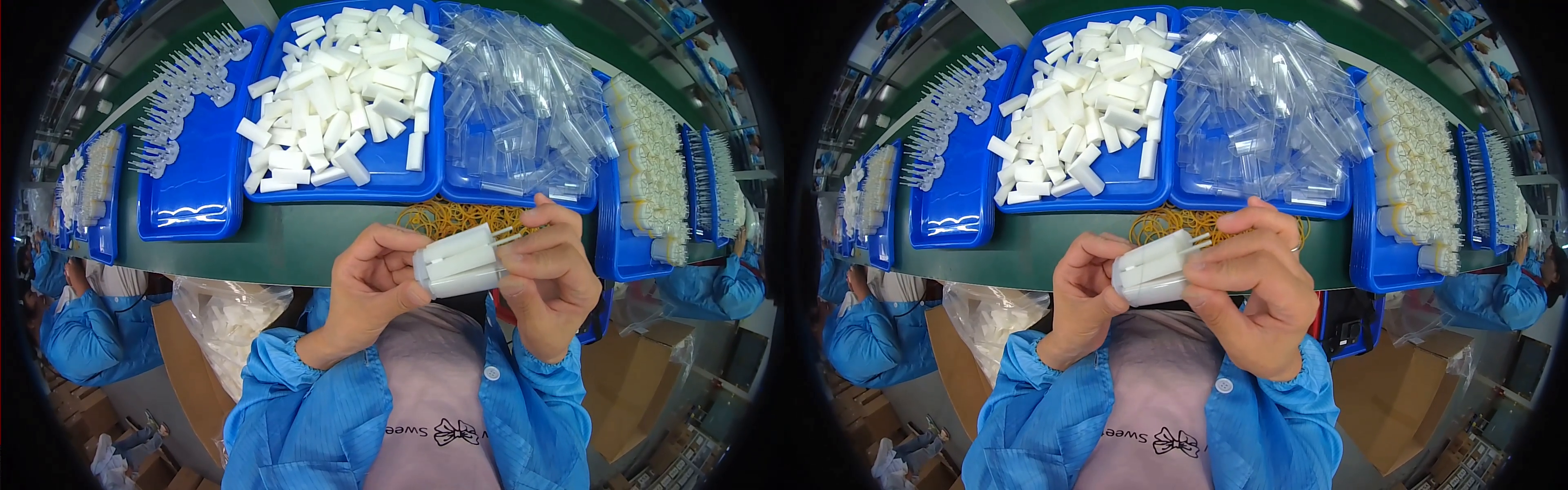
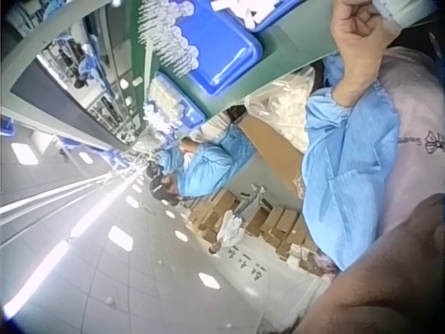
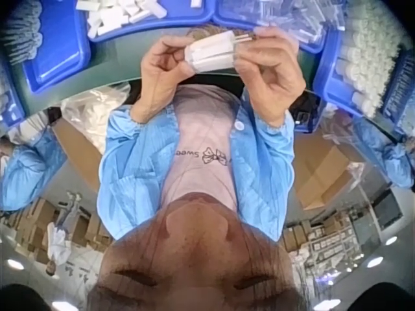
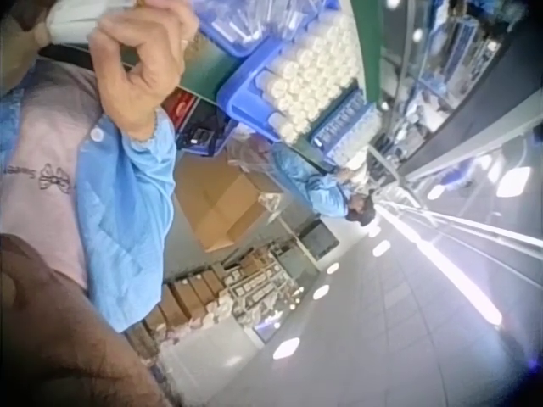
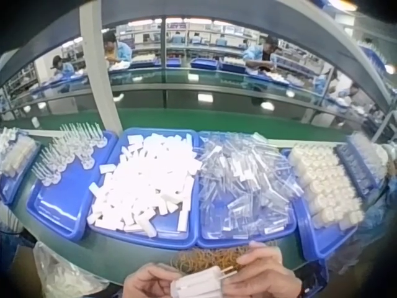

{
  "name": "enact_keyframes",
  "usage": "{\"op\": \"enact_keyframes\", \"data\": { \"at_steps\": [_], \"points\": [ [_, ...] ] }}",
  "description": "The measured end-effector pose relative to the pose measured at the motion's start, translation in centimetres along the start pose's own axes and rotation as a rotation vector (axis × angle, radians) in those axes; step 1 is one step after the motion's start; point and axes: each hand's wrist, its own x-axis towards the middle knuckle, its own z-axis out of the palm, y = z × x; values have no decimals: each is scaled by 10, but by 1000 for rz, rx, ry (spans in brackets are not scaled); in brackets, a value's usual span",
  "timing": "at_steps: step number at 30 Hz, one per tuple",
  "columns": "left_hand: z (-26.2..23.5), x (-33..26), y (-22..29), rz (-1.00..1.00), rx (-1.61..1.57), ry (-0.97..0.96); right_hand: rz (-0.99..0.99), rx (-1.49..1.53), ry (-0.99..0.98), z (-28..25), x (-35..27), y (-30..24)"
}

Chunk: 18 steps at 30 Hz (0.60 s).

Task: The person assembles multi-piece units by sliding white foam cylinders onto the prongs of plastic bases, fitting clear plastic sleeves over the cylinders, securing each assembled bundle with a rubber band, and placing the completed unit onto a tray.

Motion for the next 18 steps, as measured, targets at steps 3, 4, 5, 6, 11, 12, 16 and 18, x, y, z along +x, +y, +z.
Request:
{"op": "enact_keyframes", "data": {
  "at_steps": [3, 4, 5, 6, 11, 12, 16, 18],
  "points": [
    [1, -1, 1, -4, 4, 24, -5, 18, -5, 3, -1, 1],
    [0, 0, 0, -4, 2, 24, -1, 24, -6, 3, -2, 2],
    [0, 0, 0, -4, 1, 22, 2, 31, -7, 4, -2, 2],
    [-1, 0, 0, -5, -1, 19, 3, 30, -8, 4, -2, 2],
    [-3, 2, 0, -17, 5, 23, 6, 22, -4, 5, -1, 4],
    [-3, 2, 0, -13, 10, 26, 6, 22, -4, 4, 0, 4],
    [-9, 7, 0, -59, 18, 52, 60, 24, -131, -7, 16, 8],
    [-15, 9, -1, -37, 61, 83, 153, 114, -137, -7, 25, 16]
  ]
}}
